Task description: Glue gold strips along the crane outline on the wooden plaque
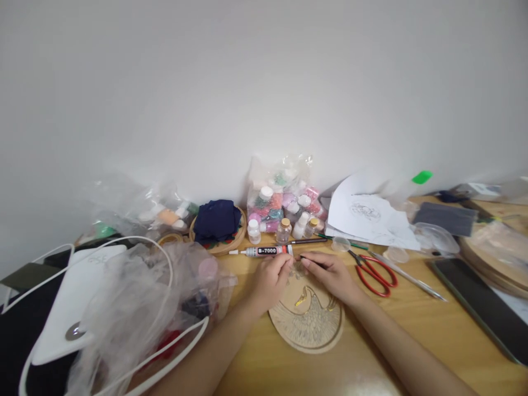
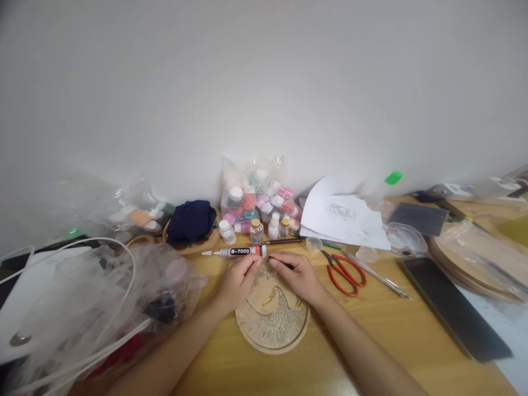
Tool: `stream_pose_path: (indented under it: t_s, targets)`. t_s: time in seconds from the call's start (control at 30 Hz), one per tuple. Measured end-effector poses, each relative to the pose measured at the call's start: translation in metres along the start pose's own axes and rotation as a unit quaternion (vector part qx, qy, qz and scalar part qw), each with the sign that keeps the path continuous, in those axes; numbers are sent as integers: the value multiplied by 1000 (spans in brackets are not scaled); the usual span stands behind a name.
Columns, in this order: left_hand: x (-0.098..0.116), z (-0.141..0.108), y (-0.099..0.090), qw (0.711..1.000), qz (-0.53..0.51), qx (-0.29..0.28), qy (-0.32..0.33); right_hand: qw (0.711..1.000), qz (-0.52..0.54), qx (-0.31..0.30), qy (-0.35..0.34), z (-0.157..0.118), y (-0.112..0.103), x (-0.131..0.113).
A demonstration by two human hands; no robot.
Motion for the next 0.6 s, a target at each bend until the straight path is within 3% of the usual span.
stream_pose_path:
  t_s: [0.6]
  targets:
    - [2, 1, 0, 1000, -10, -3, 3, 1000, 9, 0, 3, 0, 1, -1]
Point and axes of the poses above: each hand's wrist, its own z-axis towards the middle knuckle, its own y-axis out of the palm, x = y × z, the point moved 10 cm from there along z, towards the middle knuckle, and after that the axes turned 6 degrees about z, right-handed, at the moved point
